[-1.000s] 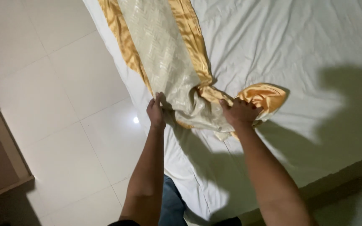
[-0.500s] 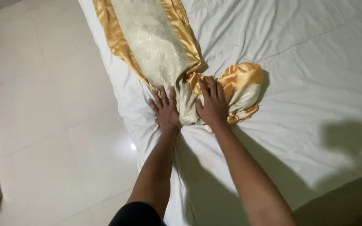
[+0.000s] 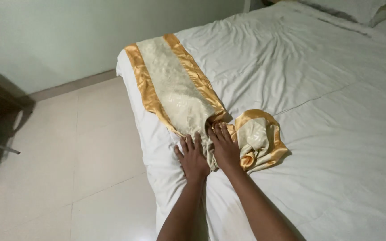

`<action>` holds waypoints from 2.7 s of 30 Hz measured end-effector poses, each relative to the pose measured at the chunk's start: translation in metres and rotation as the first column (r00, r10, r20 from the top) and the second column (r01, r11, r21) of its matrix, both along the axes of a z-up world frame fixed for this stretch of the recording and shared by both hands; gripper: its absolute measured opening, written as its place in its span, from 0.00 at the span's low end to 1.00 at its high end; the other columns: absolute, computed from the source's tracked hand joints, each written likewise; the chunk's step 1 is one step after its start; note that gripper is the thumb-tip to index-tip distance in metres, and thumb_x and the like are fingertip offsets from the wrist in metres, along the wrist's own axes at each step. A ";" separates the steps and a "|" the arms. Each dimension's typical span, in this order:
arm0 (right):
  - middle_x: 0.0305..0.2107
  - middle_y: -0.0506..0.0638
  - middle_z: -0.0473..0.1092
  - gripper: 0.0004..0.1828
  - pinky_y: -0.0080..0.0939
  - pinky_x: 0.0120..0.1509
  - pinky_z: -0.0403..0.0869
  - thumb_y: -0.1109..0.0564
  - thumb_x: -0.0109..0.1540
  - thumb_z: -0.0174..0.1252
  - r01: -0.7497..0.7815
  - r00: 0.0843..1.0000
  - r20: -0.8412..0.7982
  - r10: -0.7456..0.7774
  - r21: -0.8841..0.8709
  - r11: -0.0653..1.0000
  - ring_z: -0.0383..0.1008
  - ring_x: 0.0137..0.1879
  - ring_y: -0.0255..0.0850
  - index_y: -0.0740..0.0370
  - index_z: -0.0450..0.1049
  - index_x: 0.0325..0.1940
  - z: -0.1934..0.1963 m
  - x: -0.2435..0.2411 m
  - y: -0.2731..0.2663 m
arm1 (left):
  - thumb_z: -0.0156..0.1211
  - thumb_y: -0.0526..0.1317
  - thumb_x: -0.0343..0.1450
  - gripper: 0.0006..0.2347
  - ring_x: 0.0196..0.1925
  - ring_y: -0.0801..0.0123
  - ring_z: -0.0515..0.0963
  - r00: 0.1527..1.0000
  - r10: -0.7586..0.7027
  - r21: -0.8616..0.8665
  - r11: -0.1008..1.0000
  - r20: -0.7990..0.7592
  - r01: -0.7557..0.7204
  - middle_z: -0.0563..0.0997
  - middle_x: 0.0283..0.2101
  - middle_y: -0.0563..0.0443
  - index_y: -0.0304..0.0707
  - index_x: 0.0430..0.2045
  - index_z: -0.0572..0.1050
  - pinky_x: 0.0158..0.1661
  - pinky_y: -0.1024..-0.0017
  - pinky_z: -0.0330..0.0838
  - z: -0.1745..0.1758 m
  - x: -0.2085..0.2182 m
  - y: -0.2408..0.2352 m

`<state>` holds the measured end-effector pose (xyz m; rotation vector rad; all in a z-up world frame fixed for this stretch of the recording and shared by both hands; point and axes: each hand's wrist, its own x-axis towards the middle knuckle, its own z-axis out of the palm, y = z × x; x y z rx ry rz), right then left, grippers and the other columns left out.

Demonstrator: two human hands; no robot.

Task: The person arranges and smooths a decorative bed runner on a hotel bed.

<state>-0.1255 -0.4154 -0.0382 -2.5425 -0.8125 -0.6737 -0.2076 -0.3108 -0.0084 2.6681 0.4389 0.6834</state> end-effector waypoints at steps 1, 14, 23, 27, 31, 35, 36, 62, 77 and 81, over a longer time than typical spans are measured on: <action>0.75 0.52 0.56 0.41 0.62 0.75 0.59 0.60 0.60 0.54 0.002 1.000 0.021 -0.002 0.002 1.000 0.48 0.83 0.51 0.48 0.58 0.79 0.005 -0.001 -0.001 | 0.53 0.52 0.71 0.31 0.75 0.43 0.47 1.000 -0.002 0.002 1.000 0.021 0.002 0.58 0.71 0.34 0.43 0.70 0.55 0.68 0.40 0.30 -0.003 0.001 0.001; 0.65 0.51 0.68 0.32 0.60 0.79 0.57 0.64 0.58 0.53 0.009 0.991 0.129 -0.033 0.187 0.982 0.59 0.77 0.49 0.53 0.68 0.68 0.005 0.010 -0.004 | 0.47 0.47 0.73 0.24 0.77 0.46 0.50 0.992 0.022 0.204 0.978 0.127 -0.047 0.66 0.69 0.33 0.38 0.64 0.68 0.72 0.45 0.34 -0.025 0.020 0.013; 0.67 0.52 0.65 0.33 0.61 0.76 0.57 0.59 0.65 0.51 -0.030 0.986 0.167 0.000 0.175 0.984 0.59 0.76 0.50 0.48 0.59 0.76 0.021 -0.018 -0.012 | 0.48 0.42 0.73 0.21 0.69 0.46 0.64 0.995 0.050 0.200 0.978 0.081 -0.065 0.72 0.61 0.40 0.46 0.63 0.70 0.67 0.41 0.47 -0.032 0.017 0.010; 0.70 0.56 0.64 0.34 0.59 0.76 0.57 0.59 0.67 0.49 -0.068 0.989 0.137 0.047 0.154 0.986 0.58 0.78 0.53 0.45 0.58 0.79 -0.001 -0.003 -0.007 | 0.49 0.48 0.74 0.21 0.63 0.47 0.68 0.996 0.039 0.257 0.965 0.077 -0.058 0.75 0.56 0.40 0.45 0.62 0.70 0.64 0.43 0.51 -0.032 0.014 0.017; 0.67 0.53 0.66 0.32 0.66 0.78 0.52 0.55 0.67 0.50 -0.047 0.986 0.164 0.023 0.144 0.988 0.59 0.77 0.51 0.42 0.58 0.77 0.005 -0.010 -0.008 | 0.51 0.55 0.73 0.24 0.60 0.47 0.68 0.997 0.052 0.218 0.974 0.063 -0.064 0.76 0.52 0.41 0.44 0.60 0.71 0.61 0.43 0.52 -0.017 0.015 0.012; 0.67 0.54 0.66 0.27 0.65 0.79 0.51 0.56 0.64 0.52 -0.035 0.985 0.172 0.018 0.093 0.995 0.59 0.77 0.51 0.43 0.68 0.69 0.010 -0.007 -0.011 | 0.46 0.53 0.76 0.20 0.59 0.48 0.68 0.990 0.067 0.112 0.990 0.123 -0.081 0.78 0.53 0.44 0.46 0.54 0.78 0.60 0.42 0.51 -0.025 0.030 0.027; 0.67 0.53 0.66 0.23 0.64 0.79 0.51 0.56 0.62 0.53 -0.031 0.989 0.148 0.019 0.083 0.996 0.58 0.77 0.51 0.46 0.73 0.63 0.011 -0.009 -0.012 | 0.44 0.51 0.77 0.18 0.60 0.47 0.68 0.985 0.072 0.066 0.994 0.159 -0.083 0.78 0.54 0.45 0.45 0.50 0.80 0.61 0.41 0.50 -0.027 0.029 0.031; 0.50 0.45 0.76 0.22 0.69 0.78 0.47 0.54 0.57 0.59 -0.035 0.997 -0.061 0.056 0.300 0.953 0.72 0.63 0.43 0.46 0.78 0.55 0.095 -0.020 -0.036 | 0.59 0.44 0.75 0.09 0.59 0.57 0.71 0.908 -0.089 0.147 0.989 0.410 0.031 0.81 0.50 0.54 0.44 0.41 0.83 0.62 0.48 0.55 -0.020 0.031 0.045; 0.59 0.52 0.70 0.24 0.62 0.71 0.57 0.46 0.66 0.51 -0.084 0.985 -0.149 0.087 0.024 0.996 0.65 0.69 0.47 0.50 0.71 0.65 0.019 -0.004 -0.005 | 0.56 0.46 0.72 0.21 0.66 0.36 0.65 0.973 0.165 0.104 0.978 0.162 -0.183 0.71 0.63 0.34 0.41 0.60 0.73 0.59 0.38 0.55 -0.044 0.041 0.059; 0.47 0.50 0.73 0.21 0.55 0.64 0.63 0.45 0.61 0.56 -0.058 0.986 -0.150 0.070 0.084 0.995 0.70 0.60 0.46 0.50 0.77 0.57 0.031 -0.008 -0.009 | 0.61 0.30 0.62 0.27 0.49 0.47 0.75 0.947 0.060 -0.147 0.989 0.314 -0.014 0.71 0.52 0.39 0.36 0.59 0.71 0.49 0.56 0.70 -0.013 0.024 0.043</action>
